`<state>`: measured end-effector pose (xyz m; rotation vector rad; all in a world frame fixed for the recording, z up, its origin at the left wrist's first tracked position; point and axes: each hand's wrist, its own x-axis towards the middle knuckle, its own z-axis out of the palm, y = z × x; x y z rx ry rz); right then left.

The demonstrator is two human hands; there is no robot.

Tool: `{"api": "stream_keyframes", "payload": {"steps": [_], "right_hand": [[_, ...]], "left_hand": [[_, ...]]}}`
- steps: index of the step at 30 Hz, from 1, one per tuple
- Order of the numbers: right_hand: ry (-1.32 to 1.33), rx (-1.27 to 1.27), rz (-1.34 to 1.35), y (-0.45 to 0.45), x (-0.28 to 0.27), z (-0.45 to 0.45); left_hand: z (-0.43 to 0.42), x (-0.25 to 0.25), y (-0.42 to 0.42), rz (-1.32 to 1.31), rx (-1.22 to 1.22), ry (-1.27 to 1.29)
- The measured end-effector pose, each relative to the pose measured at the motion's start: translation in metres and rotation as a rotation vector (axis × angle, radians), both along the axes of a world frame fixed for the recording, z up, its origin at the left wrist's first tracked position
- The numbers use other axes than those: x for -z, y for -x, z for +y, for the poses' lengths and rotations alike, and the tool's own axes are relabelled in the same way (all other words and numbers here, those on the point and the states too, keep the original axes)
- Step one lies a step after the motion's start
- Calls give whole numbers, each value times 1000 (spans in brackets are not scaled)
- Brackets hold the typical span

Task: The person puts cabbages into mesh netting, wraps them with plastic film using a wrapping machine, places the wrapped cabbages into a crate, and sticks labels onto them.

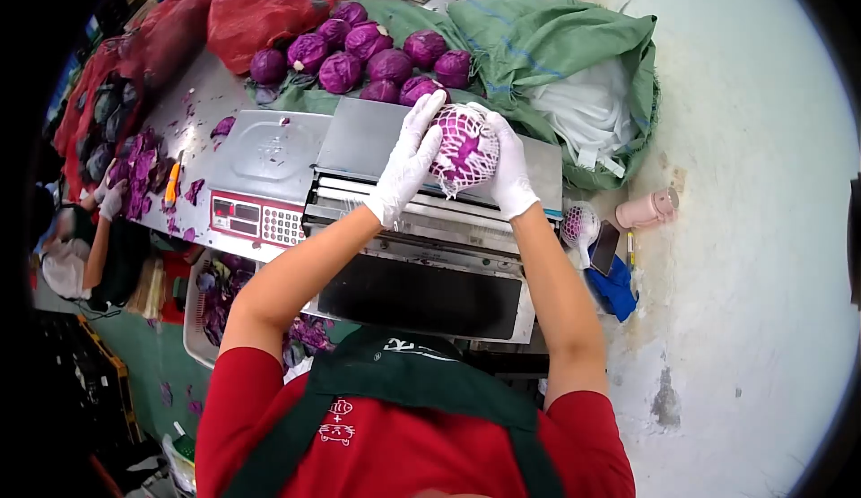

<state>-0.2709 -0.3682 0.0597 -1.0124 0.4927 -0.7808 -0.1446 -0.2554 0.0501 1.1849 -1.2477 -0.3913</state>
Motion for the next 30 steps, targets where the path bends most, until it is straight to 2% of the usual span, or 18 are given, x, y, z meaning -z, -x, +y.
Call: {"api": "stream_keyframes", "payload": {"steps": [5,6,8,9,10,12,13,14,15,16,18,20,22,24,26,28,29,30], "right_hand": [[312,-8,129,3,44,-25],[269,-19,194,5,45,-26],[428,55,291,14,45,-29],[406,128,321,15,48,-30],[19,87,193,17,63,-39],[-83,79,216,21,91,-42],[169,119,389,31,70,-37],[417,154,574,47,37,-30],[767,136,715,65,23,-30],[1120,182,842,82,9,-29],[1658,-97,980,124,-14,-33],[1928,-301,1105,153,-17,-31],[2055,-473,1142,166,-13,-25],[2123,-577,1025,166,-1,-24],[2122,-626,958,155,22,-23],[1817,-581,879,148,30,-12],[1511,-529,926,149,33,-6],[1386,-413,921,155,32,-1]], "left_hand": [[-14,45,-15,-79,160,-100],[-13,44,-19,-150,162,-188],[-12,42,-27,291,341,-189],[-9,26,-36,338,254,-342],[-15,30,-40,379,193,-391],[-36,79,-52,214,224,-458],[-29,53,-43,224,86,-433],[-25,40,-48,49,-10,-457],[-12,32,-64,-238,-46,-404],[5,16,-79,-376,2,-404],[37,9,-127,-1135,51,-224],[69,3,-141,-1459,120,-339],[79,3,-144,-1541,239,-333],[75,10,-129,-1498,331,-398],[62,27,-115,-1460,392,-280],[61,35,-97,-1364,281,-196],[65,44,-97,-1163,242,-261],[72,47,-93,-956,204,-318]]}}
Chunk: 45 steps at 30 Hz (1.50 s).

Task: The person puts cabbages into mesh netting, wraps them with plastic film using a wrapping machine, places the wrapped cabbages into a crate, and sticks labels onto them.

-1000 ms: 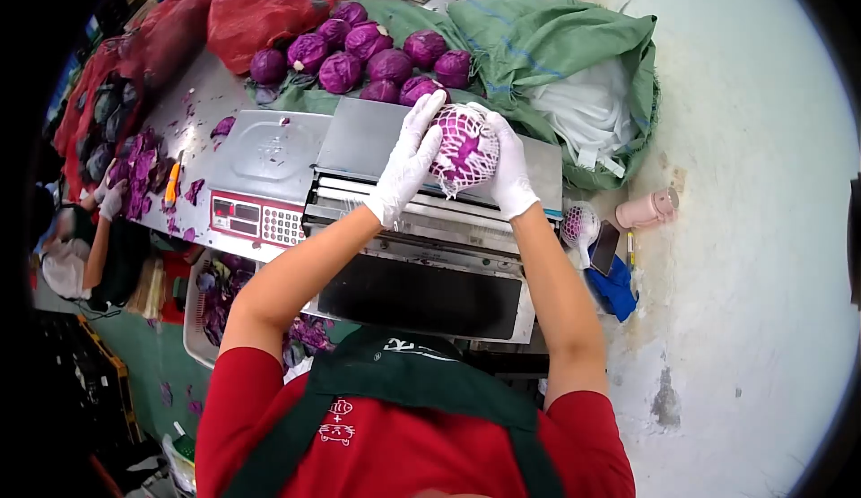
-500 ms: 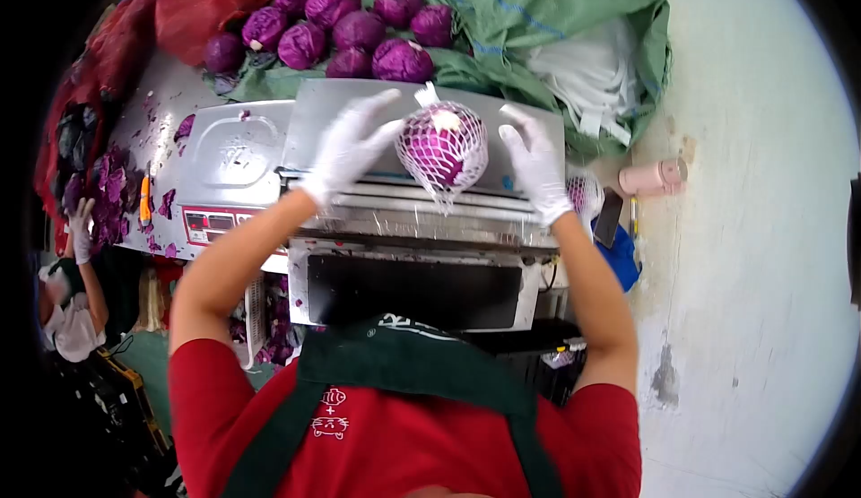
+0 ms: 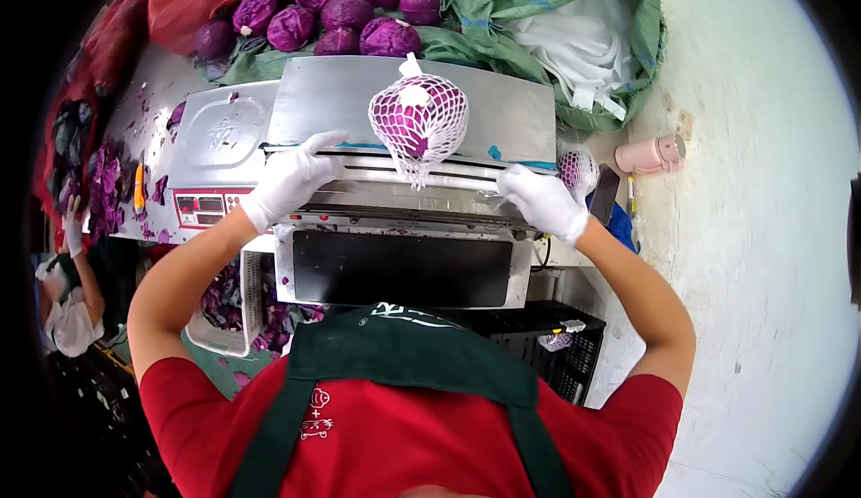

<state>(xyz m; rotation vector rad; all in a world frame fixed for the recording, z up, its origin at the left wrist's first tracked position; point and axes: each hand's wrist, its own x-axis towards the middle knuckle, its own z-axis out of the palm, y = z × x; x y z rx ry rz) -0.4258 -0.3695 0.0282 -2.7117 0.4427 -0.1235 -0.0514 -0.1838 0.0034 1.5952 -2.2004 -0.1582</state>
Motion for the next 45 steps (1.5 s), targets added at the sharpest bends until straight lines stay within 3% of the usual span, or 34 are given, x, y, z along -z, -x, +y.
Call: {"api": "stream_keyframes", "payload": {"steps": [1,2,3,6,8,9,10,11,12,13,14,15,16,17,18,19,20,21,22,24,26,27,30,31,32,34,35,37,39,40,42,43,44,45], "right_hand": [[-378,205,43,2,-16,9],[-749,415,88,0,-41,17],[-753,395,59,2,-60,23],[-910,374,-187,-7,-110,26],[-843,256,-610,-21,-120,0],[-570,306,-690,-37,-115,-12],[-291,350,-767,-54,-105,-27],[-131,298,-703,-63,-77,-51],[249,65,-611,-79,-67,-67],[272,52,-425,-89,-37,-77],[176,109,-105,-102,-31,-66],[38,64,5,-118,-20,-60],[-237,122,-199,-120,1,-48],[-408,19,-387,-120,17,-55],[-408,22,-389,-121,2,-52],[-771,198,-263,-119,-26,-42],[-947,216,-239,-109,-27,-35],[-1119,249,-214,-99,-28,-28],[-1032,163,-230,-92,-41,-8],[-1357,308,64,-64,-60,34],[-1847,393,191,-36,-49,67],[-1977,459,84,-26,-49,87],[-2037,399,198,-10,-27,116],[-2140,390,171,-1,-1,123],[-2242,381,140,7,25,127],[-2216,419,73,4,40,134],[-2150,422,50,6,41,137],[-2082,424,22,12,29,146],[-2278,685,-220,16,-1,159],[-2276,682,-225,24,-1,168],[-1270,618,-300,43,0,190],[-869,632,-210,44,-5,201],[-871,638,-214,46,2,203],[-1006,769,-245,49,15,202]], "left_hand": [[11,-13,9,5,-15,2],[25,-40,20,421,-228,-311],[39,-62,27,839,-431,-621],[58,-84,18,1102,-348,-228],[43,-105,14,1029,-266,103],[29,-107,7,820,-314,154],[1,-108,-5,595,-154,152],[-24,-105,2,573,-109,124],[-47,-82,1,449,-35,108],[-69,-67,5,159,-36,75],[-83,-68,15,173,-50,-180],[-101,-33,18,324,51,-137],[-110,-22,25,643,48,-251],[-114,-21,28,700,7,-253],[-116,-21,32,756,-33,-260],[-115,-24,37,1061,-72,-397],[-111,-26,45,1368,-120,-541],[-103,-29,52,1446,-139,-519],[-88,-36,58,1453,-147,-539],[-49,-55,72,1505,-225,-1216],[-14,-62,95,1369,-290,-1481],[3,-53,108,1450,-379,-1523],[37,-30,132,1604,-476,-1559],[38,-28,132,1609,-413,-1603],[48,19,124,1601,-207,-1629],[51,6,137,1733,-324,-1421],[60,12,134,1712,-207,-1331],[86,4,130,1362,-301,-973],[130,-7,123,968,-386,-691],[147,3,118,720,-400,-559],[164,16,122,791,-583,-392],[162,17,125,1076,-653,-442],[155,20,128,1254,-581,-284],[149,19,129,1195,-577,-290]]}}
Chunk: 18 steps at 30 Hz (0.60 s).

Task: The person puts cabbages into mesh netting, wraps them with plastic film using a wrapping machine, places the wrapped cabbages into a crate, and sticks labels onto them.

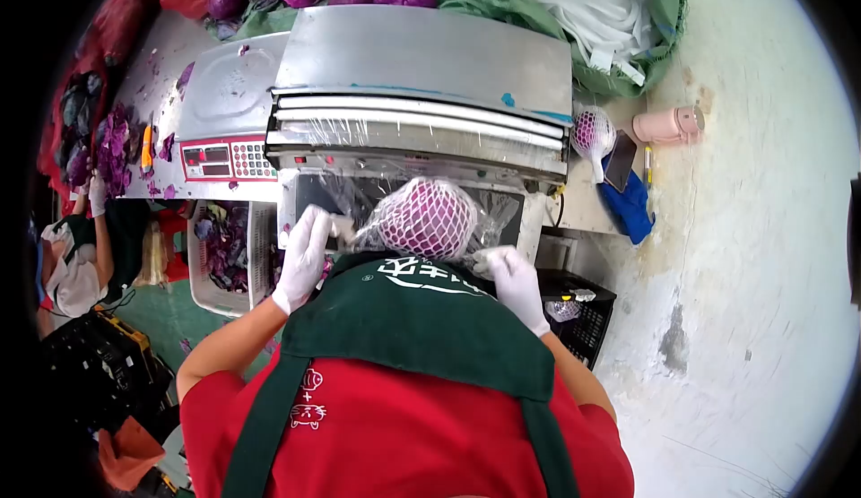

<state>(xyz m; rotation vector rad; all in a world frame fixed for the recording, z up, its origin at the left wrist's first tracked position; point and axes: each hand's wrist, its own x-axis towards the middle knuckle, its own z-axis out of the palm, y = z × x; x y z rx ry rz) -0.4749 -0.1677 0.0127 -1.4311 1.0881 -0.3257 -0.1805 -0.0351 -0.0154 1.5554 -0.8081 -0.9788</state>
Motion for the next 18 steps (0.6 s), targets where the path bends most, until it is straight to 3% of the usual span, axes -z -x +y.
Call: {"api": "stream_keyframes", "payload": {"steps": [1,2,3,5,6,7,9,12,13,14,15,17,18], "right_hand": [[-147,125,-14,3,9,0],[-198,282,-221,-1,18,2],[-222,327,-189,-5,11,-1],[-265,410,-235,-9,16,-1],[-268,410,-255,-9,17,-2],[-271,411,-275,-10,17,-3],[-201,380,-278,-13,13,-6],[-107,434,-198,-12,0,-13],[-181,443,-159,-6,-6,-15],[-243,423,-112,4,-1,-14],[-305,405,-65,16,10,-9],[-477,495,63,29,43,10],[-569,437,73,37,67,21]], "left_hand": [[-5,-7,3,-49,18,-19],[-14,-16,18,-176,-107,31],[-9,-6,32,168,-273,41],[11,-1,33,-571,37,112],[15,2,39,-631,25,68],[12,8,40,-496,-97,178],[2,-5,48,-116,-301,56],[-27,-7,50,198,-558,144],[-32,-12,49,639,-657,194],[-27,-23,50,703,-784,33],[-6,-14,40,785,-610,-98],[23,5,41,663,-606,-387],[58,80,31,613,-506,-470]]}}
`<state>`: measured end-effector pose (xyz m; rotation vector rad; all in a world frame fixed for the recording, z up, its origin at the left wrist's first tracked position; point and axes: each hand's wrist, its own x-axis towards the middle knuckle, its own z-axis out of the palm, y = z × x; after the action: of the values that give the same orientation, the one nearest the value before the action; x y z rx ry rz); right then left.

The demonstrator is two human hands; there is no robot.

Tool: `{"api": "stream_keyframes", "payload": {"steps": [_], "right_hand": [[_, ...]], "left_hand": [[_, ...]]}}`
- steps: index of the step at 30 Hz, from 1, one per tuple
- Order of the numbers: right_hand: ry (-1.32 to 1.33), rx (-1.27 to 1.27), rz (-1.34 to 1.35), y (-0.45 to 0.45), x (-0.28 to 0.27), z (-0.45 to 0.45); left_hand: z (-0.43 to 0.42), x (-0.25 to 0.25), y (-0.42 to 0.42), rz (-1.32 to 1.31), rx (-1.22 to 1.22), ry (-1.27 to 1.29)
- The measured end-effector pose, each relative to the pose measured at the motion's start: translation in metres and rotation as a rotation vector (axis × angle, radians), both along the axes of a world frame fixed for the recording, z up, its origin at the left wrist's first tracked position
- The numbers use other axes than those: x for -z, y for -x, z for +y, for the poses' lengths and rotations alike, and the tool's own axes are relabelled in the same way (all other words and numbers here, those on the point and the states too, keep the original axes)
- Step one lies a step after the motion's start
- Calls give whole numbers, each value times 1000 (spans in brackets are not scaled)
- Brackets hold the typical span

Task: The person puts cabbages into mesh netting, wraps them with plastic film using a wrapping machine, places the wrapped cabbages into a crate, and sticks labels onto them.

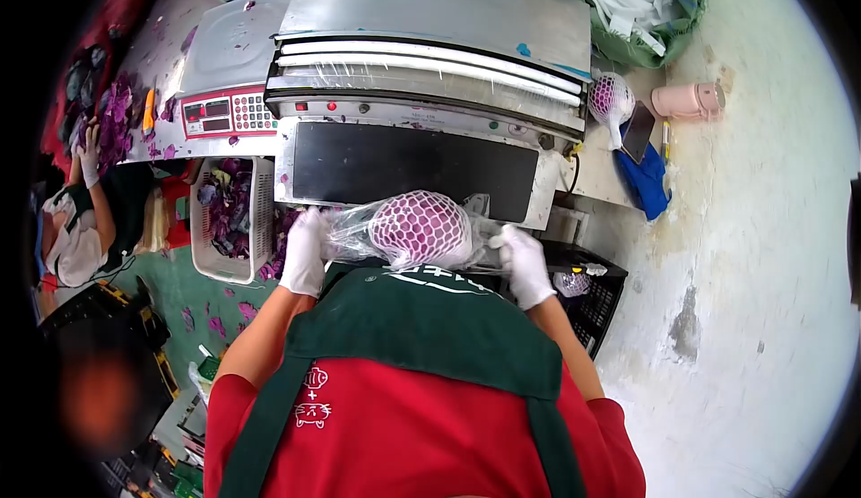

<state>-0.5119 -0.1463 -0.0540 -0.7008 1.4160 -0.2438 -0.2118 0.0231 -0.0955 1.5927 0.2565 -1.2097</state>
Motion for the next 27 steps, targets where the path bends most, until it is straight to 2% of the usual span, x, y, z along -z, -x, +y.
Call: {"api": "stream_keyframes", "payload": {"steps": [1,2,3,5,6,7,9,10,11,12,13,14,15,16,17,18,19,21,23,25,26,27], "right_hand": [[-91,-49,-27,6,23,11],[-92,-80,-80,-5,42,21],[-89,-108,-136,-23,60,28],[240,-665,-88,-50,95,32],[254,-536,-257,-55,118,50],[141,-445,-359,-64,112,48],[-92,-148,-544,-74,78,45],[-103,-68,-575,-75,60,47],[-3,-81,-505,-76,40,49],[104,-173,-522,-75,12,45],[122,-111,-499,-78,-14,39],[261,-261,-551,-83,-37,33],[396,-410,-592,-84,-50,37],[416,-345,-563,-83,-58,44],[394,-266,-736,-82,-63,51],[377,-192,-915,-78,-67,60],[675,-210,-705,-71,-62,72],[329,166,-580,-56,-48,91],[112,524,-872,-16,-69,91],[594,319,-602,2,-65,108],[675,307,-557,20,-62,120],[631,448,-647,42,-61,121]], "left_hand": [[34,73,-9,-9,128,-46],[30,81,-11,-427,871,-47],[26,88,-13,-1059,1389,-22],[-44,35,17,-227,1101,-62],[-41,62,20,-473,1388,118],[-35,90,25,-724,1662,323],[-34,92,26,-331,1285,509],[-39,77,25,-527,1399,432],[-46,61,25,-721,1509,346],[-68,-4,25,-684,1479,236],[-83,-30,25,-836,1413,332],[-98,-56,26,-999,1338,414],[-107,-65,28,-1306,1174,714],[-123,-83,35,-1134,1090,941],[-138,-103,45,-944,993,1147],[-145,-116,53,-905,1105,1232],[-140,-129,58,-227,1246,1034],[-130,-108,66,516,1253,842],[-132,-106,82,560,1153,545],[-144,-116,128,379,1326,241],[-145,-108,157,373,1287,238],[-143,-92,186,370,1248,233]]}}
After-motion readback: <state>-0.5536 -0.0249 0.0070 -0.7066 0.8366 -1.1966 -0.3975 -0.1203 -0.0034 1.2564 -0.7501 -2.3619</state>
